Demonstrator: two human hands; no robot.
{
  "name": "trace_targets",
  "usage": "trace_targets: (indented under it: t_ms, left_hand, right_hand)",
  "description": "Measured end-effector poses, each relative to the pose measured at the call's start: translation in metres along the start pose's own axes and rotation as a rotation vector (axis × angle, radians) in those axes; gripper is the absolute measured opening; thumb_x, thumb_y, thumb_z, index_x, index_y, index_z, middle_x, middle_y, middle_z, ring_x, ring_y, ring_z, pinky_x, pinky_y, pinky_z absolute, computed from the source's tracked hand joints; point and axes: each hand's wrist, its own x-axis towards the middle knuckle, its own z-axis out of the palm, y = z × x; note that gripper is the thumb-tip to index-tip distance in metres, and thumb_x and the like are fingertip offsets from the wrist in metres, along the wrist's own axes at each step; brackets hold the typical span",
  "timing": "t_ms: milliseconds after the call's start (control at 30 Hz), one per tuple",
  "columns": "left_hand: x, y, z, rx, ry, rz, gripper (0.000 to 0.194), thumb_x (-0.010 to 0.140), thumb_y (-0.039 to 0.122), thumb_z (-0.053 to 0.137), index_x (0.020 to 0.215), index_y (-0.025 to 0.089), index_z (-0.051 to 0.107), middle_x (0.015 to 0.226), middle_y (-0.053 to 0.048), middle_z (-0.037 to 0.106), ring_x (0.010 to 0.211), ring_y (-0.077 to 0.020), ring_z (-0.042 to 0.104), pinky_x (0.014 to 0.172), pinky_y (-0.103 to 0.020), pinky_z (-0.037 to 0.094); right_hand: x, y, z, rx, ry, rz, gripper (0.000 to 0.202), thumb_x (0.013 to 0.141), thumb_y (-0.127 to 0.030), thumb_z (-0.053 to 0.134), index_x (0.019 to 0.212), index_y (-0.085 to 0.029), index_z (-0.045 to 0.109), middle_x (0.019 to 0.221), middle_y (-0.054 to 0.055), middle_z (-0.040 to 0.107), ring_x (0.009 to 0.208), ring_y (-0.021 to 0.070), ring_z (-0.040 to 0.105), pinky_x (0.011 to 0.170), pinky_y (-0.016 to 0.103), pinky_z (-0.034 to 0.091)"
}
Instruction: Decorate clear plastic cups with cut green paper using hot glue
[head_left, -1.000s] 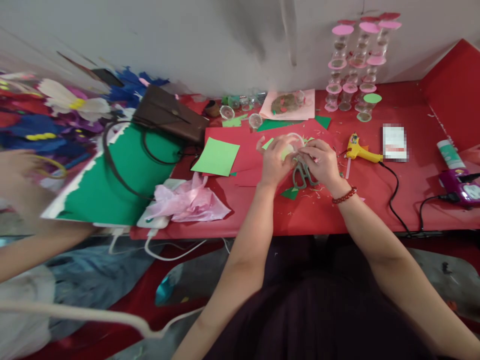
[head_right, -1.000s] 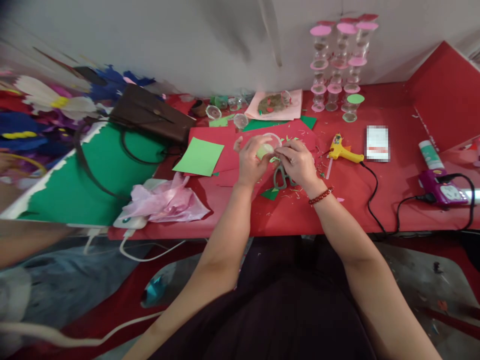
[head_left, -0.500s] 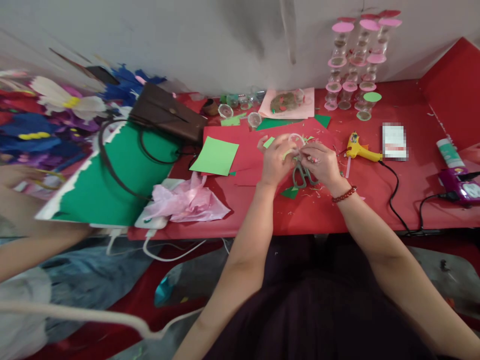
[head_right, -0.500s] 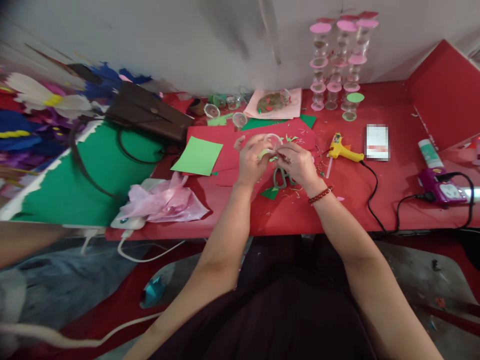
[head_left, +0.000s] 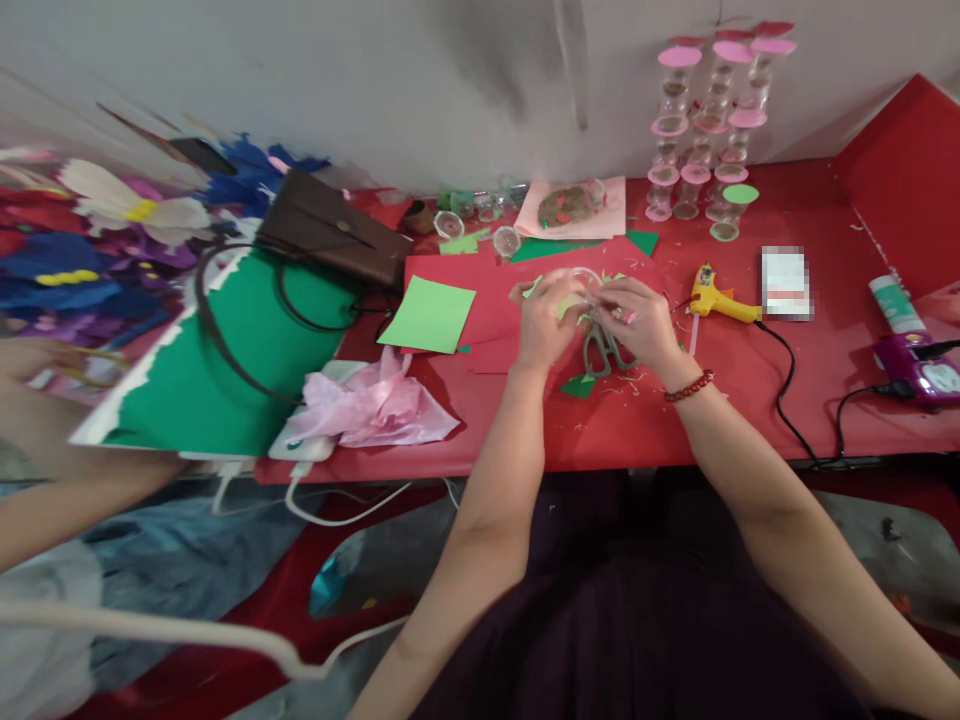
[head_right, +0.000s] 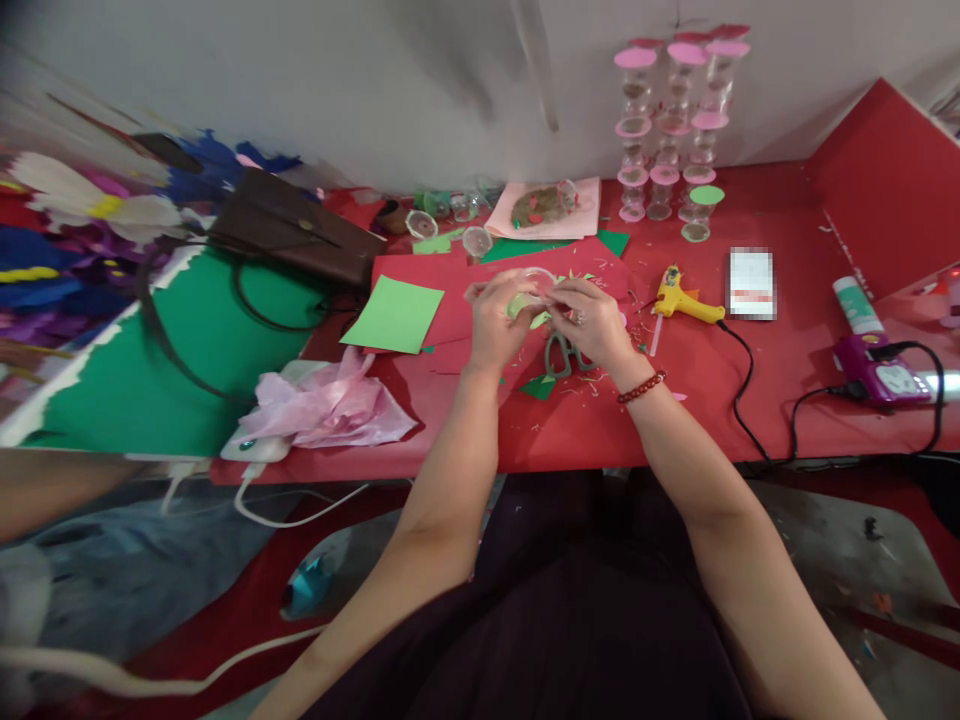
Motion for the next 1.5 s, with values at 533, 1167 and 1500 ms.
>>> trace_targets:
  t_ms: [533,1167,1500]
  left_hand:
    - [0.001,0.003,0.003,-0.015,-0.073,-0.013,0.033,0.099,0.057,0.062,0.094,0.027,0.074,0.127,-0.006,0.077,0.121,-0.0290,0.070,0.108,-0.049,0.041]
    - [0.001,0.000,0.002,-0.007,-0.045,-0.002,0.032,0.103,0.052,0.055,0.093,0.027,0.073,0.129,-0.006,0.076,0.121,-0.0279,0.070,0.106,-0.046,0.048]
    - [0.001,0.004,0.003,-0.014,-0.043,-0.055,0.030,0.098,0.055,0.064,0.092,0.028,0.073,0.123,-0.005,0.078,0.121,-0.0273,0.070,0.103,-0.044,0.044]
  right_hand:
    - [-0.004,0.007,0.003,-0.205,-0.097,-0.039,0.019,0.092,-0.017,0.057,0.095,-0.021,0.076,0.104,0.009,0.078,0.093,0.0213,0.073,0.087,0.035,0.059]
    - [-0.004,0.011,0.005,-0.084,-0.030,-0.048,0.019,0.097,-0.024,0.061,0.098,-0.024,0.080,0.106,0.008,0.076,0.097,0.0219,0.072,0.093,0.038,0.060]
    - [-0.005,0.007,0.005,-0.262,-0.072,-0.089,0.024,0.099,-0.021,0.053,0.099,-0.024,0.077,0.108,0.009,0.077,0.099,0.0244,0.071,0.093,0.041,0.058]
